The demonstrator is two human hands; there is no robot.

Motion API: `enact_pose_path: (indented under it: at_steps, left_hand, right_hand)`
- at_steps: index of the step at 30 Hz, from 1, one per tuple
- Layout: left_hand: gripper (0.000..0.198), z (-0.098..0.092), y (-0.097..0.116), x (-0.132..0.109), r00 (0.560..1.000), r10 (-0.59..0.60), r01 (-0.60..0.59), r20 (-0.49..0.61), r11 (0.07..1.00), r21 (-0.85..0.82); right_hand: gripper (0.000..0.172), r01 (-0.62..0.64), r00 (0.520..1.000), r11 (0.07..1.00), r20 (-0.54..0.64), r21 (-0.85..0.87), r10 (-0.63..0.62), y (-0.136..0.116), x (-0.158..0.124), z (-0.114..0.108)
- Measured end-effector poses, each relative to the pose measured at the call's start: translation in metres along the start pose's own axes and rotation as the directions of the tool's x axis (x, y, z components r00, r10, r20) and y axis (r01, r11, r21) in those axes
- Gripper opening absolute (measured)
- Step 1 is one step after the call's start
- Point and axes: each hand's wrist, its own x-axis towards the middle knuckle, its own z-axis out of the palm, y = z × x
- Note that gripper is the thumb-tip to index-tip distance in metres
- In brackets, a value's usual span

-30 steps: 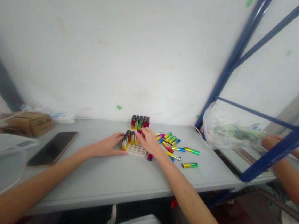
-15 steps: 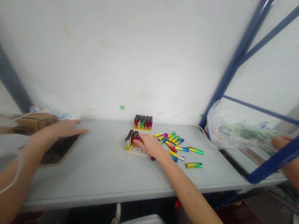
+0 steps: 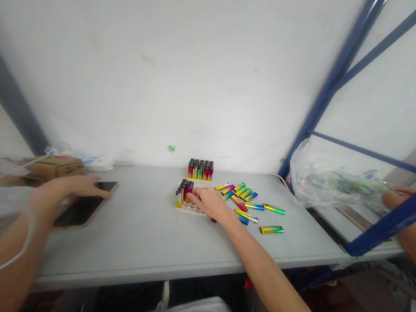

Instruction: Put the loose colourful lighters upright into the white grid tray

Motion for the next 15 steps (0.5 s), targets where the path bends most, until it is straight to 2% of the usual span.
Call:
enact_pose_path:
  at_steps: [2, 8, 15]
  left_hand:
    - [0.083, -0.002, 0.005, -0.004, 0.999, -0.003, 0.002, 0.045, 1.000, 0.024]
    - [0.090, -0.003, 0.010, -0.009, 0.999, 0.047, -0.047, 0.006, 0.999, 0.005]
    - [0.090, -0.004, 0.012, -0.011, 0.998, 0.031, -0.030, 0.055, 0.999, -0.031]
  right_hand:
    - [0.042, 0.015, 1.000, 1.000, -0.017, 0.018, -0.015, 0.000, 0.000, -0.002]
    - [0.040, 0.033, 0.999, 0.999, -0.020, 0.035, -0.032, 0.001, 0.000, -0.001]
    - [0.039, 0.035, 0.999, 0.998, -0.006, 0.059, -0.035, 0.000, -0.001, -0.003]
